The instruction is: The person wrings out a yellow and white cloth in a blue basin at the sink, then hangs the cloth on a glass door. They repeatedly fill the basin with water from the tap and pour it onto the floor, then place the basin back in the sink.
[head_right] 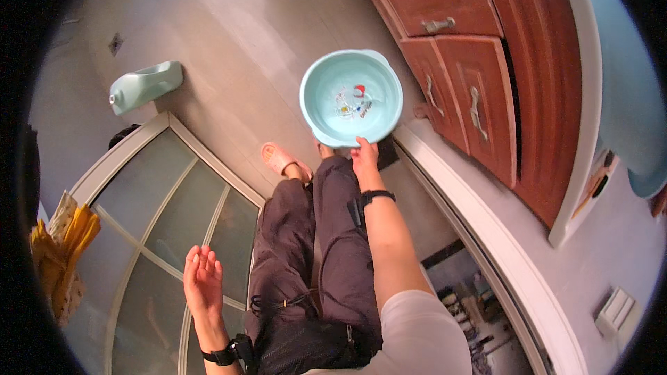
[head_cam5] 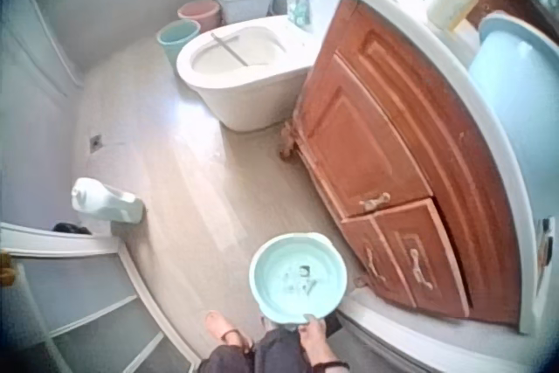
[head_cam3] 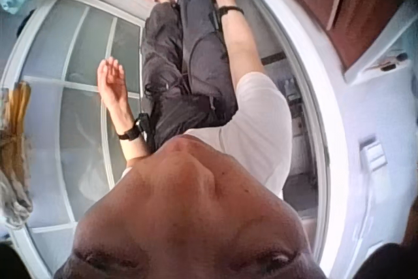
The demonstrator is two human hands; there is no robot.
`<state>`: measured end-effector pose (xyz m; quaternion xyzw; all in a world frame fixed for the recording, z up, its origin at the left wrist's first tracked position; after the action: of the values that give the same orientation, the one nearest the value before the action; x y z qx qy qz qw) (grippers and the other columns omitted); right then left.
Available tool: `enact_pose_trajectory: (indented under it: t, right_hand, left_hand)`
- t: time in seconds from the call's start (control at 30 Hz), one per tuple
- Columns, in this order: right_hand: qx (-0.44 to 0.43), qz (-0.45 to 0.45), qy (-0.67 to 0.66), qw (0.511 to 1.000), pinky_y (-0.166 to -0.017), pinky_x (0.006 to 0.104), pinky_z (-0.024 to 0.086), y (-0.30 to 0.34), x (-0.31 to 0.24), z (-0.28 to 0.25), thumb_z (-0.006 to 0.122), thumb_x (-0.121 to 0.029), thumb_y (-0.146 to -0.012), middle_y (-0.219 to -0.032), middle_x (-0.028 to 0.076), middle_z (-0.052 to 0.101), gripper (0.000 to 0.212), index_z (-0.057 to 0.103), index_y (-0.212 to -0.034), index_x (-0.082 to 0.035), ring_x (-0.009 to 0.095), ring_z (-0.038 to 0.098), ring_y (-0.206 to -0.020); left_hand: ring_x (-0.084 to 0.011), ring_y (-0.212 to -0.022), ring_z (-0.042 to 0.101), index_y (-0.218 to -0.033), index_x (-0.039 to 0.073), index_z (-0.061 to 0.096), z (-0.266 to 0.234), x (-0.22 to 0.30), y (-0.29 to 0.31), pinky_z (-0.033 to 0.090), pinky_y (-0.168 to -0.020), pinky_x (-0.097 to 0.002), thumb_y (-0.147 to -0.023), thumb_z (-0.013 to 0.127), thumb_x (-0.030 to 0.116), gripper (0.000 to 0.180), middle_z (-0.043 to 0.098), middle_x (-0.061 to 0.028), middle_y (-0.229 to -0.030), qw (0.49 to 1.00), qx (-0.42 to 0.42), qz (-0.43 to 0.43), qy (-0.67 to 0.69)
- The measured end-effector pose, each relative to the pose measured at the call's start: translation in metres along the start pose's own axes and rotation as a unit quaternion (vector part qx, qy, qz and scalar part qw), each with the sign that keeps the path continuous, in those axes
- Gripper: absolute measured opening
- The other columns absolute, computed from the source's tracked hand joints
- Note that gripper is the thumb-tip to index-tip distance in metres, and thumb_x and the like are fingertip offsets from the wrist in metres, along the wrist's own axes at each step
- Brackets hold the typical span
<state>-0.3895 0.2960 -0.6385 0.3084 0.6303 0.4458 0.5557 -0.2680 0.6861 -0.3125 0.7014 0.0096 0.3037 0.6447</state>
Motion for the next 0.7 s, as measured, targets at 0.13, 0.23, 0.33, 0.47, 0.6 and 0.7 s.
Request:
enact_pose_trajectory:
  t: [0.13, 0.23, 0.33, 0.47, 0.6, 0.7]
  right_hand:
    - [0.015, 0.005, -0.035, 0.999, -0.043, 0.0233, 0.036, 0.008, 0.002, -0.004, 0.059, 0.001, -0.076, -0.085, 0.005, 0.056, 0.03, 0.049, -0.102, -0.009, 0.013, 0.049, -0.06]
    - [-0.022, 0.003, -0.051, 0.998, -0.042, 0.0228, 0.036, 0.031, 0.002, 0.014, 0.06, 0.0, -0.076, -0.083, 0.006, 0.056, 0.027, 0.05, -0.099, -0.007, 0.014, 0.05, -0.059]
    - [-0.031, 0.038, -0.018, 0.999, -0.042, 0.0217, 0.037, 0.06, 0.001, 0.037, 0.06, -0.004, -0.076, -0.085, 0.004, 0.057, 0.025, 0.051, -0.1, -0.006, 0.013, 0.051, -0.061]
    - [-0.079, 0.032, 0.039, 0.996, -0.042, 0.0217, 0.04, 0.101, -0.019, 0.079, 0.061, -0.006, -0.075, -0.086, 0.003, 0.056, 0.028, 0.052, -0.102, -0.006, 0.012, 0.051, -0.064]
    - [-0.126, -0.005, 0.147, 0.981, -0.042, 0.0231, 0.04, 0.15, -0.053, 0.12, 0.057, -0.01, -0.073, -0.079, 0.004, 0.058, 0.03, 0.055, -0.102, -0.004, 0.012, 0.05, -0.056]
    - [-0.169, 0.013, 0.133, 0.976, -0.042, 0.0236, 0.04, 0.188, -0.074, 0.152, 0.056, -0.01, -0.072, -0.08, 0.005, 0.058, 0.032, 0.055, -0.104, -0.003, 0.012, 0.05, -0.055]
  left_hand:
    - [-0.0159, -0.093, 0.06, -0.111, 0.008, 0.053, 0.006, 0.001, 0.001, 0.05, -0.079, -0.0284, -0.09, 0.053, 0.016, 0.023, 0.061, -0.0062, -0.106, 1.0, -0.008, -0.009, -0.004]
    - [-0.0155, -0.095, 0.059, -0.112, 0.008, 0.053, 0.013, 0.014, 0.005, 0.05, -0.08, -0.0281, -0.091, 0.052, 0.015, 0.023, 0.06, -0.0062, -0.107, 1.0, -0.02, 0.002, -0.001]
    - [-0.0156, -0.097, 0.059, -0.113, 0.007, 0.052, 0.027, 0.04, 0.021, 0.051, -0.081, -0.028, -0.091, 0.051, 0.014, 0.023, 0.06, -0.0062, -0.109, 0.996, -0.069, 0.05, -0.004]
    - [-0.0163, -0.1, 0.059, -0.115, 0.005, 0.051, 0.047, 0.062, 0.053, 0.051, -0.082, -0.0288, -0.091, 0.051, 0.013, 0.025, 0.059, -0.0072, -0.111, 0.991, -0.1, 0.085, 0.012]
    - [-0.0189, -0.106, 0.057, -0.121, 0.003, 0.05, 0.071, 0.073, 0.087, 0.051, -0.086, -0.0326, -0.093, 0.048, 0.012, 0.03, 0.057, -0.0093, -0.119, 0.985, -0.137, 0.097, 0.042]
    - [-0.0197, -0.105, 0.058, -0.122, 0.003, 0.049, 0.091, 0.084, 0.097, 0.051, -0.086, -0.0329, -0.093, 0.047, 0.011, 0.03, 0.058, -0.0097, -0.118, 0.98, -0.161, 0.103, 0.051]
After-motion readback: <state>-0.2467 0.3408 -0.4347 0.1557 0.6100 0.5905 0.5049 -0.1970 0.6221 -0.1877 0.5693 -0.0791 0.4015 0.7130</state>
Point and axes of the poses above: each hand's wrist, its own y-axis away from the middle knuckle, its own z-axis out of the palm, x = y × z, the point moved 7 cm from there along -y, towards the middle knuckle
